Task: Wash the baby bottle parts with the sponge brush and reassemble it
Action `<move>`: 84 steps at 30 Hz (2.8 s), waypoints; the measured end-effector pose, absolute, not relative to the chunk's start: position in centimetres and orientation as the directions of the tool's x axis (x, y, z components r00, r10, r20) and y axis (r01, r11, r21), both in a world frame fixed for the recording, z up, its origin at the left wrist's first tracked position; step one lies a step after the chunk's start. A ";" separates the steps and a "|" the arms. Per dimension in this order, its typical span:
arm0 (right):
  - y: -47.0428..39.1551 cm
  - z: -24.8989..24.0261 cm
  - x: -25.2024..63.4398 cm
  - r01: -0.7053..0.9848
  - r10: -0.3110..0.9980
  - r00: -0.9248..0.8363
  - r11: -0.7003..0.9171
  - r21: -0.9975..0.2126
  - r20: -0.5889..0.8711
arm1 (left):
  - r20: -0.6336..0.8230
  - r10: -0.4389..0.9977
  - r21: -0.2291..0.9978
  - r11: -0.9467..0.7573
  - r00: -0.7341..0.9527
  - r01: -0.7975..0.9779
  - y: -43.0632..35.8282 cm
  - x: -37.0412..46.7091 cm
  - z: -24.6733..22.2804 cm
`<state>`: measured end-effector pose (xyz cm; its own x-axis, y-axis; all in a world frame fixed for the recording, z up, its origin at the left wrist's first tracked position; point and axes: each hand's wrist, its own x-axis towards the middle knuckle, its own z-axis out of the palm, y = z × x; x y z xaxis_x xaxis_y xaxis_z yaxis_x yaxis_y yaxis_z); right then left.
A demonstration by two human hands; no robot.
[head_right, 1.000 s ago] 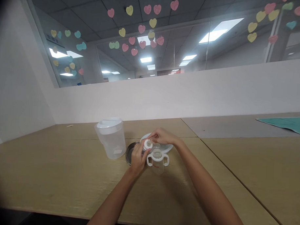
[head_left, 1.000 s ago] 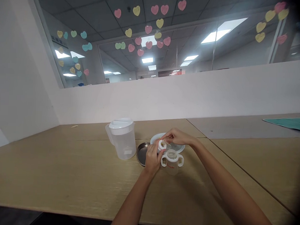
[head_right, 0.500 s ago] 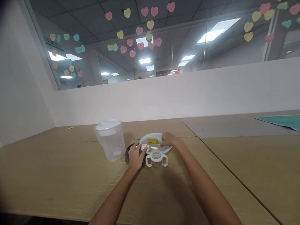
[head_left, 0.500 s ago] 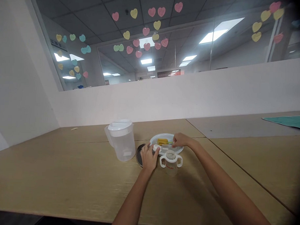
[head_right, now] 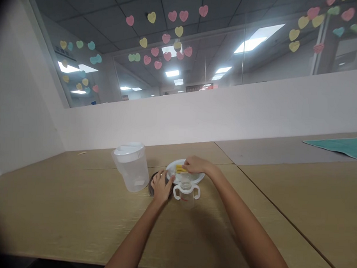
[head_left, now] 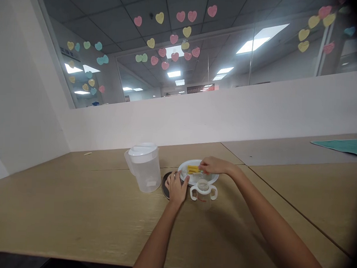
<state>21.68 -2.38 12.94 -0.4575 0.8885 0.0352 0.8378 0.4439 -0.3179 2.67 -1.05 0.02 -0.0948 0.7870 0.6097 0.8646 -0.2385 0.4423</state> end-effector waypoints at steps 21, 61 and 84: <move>-5.9 7.0 22.4 0.583 0.755 -0.539 0.655 -0.481 0.374 | 0.655 0.431 0.735 -0.174 -0.620 0.656 1.5 -6.1 1.6; -5.1 0.1 21.1 0.719 0.472 -0.310 0.685 -0.122 0.825 | 0.927 0.370 0.182 -0.291 -0.064 0.939 -0.1 -3.9 2.1; -5.3 0.2 20.7 0.720 0.456 -0.292 0.683 -0.121 0.840 | 0.941 0.266 0.000 -0.617 0.209 0.787 0.6 -4.1 1.7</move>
<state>20.74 -5.27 0.16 -0.2922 0.4564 0.8404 0.7199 0.6835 -0.1209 -4.09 0.57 1.66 0.2095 0.2663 0.9409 0.7867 -0.6173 -0.0004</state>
